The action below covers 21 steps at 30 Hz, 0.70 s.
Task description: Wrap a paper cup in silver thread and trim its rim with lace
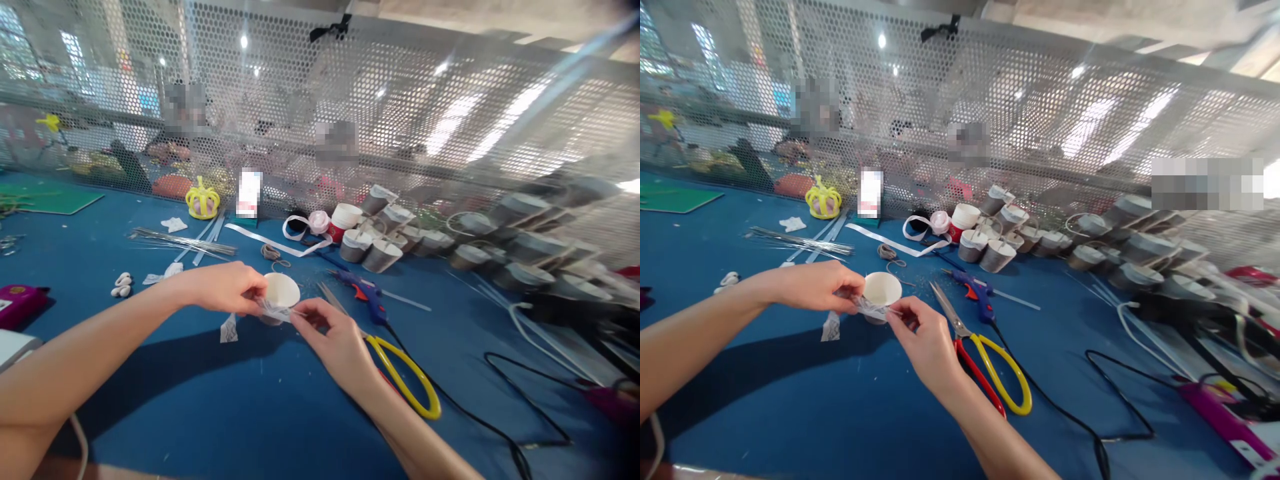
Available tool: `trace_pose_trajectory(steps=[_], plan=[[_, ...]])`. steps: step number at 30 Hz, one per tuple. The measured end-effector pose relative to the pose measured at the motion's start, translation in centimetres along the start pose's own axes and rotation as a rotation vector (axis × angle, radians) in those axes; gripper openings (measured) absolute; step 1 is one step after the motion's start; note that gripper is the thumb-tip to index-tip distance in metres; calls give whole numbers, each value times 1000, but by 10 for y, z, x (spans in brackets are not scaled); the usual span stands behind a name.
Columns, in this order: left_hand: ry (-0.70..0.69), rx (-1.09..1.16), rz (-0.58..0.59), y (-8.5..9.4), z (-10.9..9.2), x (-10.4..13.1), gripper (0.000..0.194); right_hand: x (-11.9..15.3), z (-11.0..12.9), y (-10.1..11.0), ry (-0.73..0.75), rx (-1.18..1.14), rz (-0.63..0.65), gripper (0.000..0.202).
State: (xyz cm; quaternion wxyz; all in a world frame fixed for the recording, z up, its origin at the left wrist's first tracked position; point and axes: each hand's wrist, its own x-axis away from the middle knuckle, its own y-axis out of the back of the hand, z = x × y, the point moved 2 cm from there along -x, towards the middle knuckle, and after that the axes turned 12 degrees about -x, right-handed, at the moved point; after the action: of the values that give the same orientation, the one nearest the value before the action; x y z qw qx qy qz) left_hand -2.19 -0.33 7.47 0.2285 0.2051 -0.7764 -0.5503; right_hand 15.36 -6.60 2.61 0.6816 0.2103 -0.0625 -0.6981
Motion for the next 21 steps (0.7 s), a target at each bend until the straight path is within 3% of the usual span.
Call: trace_pose_trajectory(steps=[8, 21], plan=[[1, -80, -15, -1, 3, -2, 10, -3, -1, 0, 88, 118, -27, 22], [43, -103, -62, -4, 8, -8, 9, -7, -6, -2, 177, 266, -32, 18]])
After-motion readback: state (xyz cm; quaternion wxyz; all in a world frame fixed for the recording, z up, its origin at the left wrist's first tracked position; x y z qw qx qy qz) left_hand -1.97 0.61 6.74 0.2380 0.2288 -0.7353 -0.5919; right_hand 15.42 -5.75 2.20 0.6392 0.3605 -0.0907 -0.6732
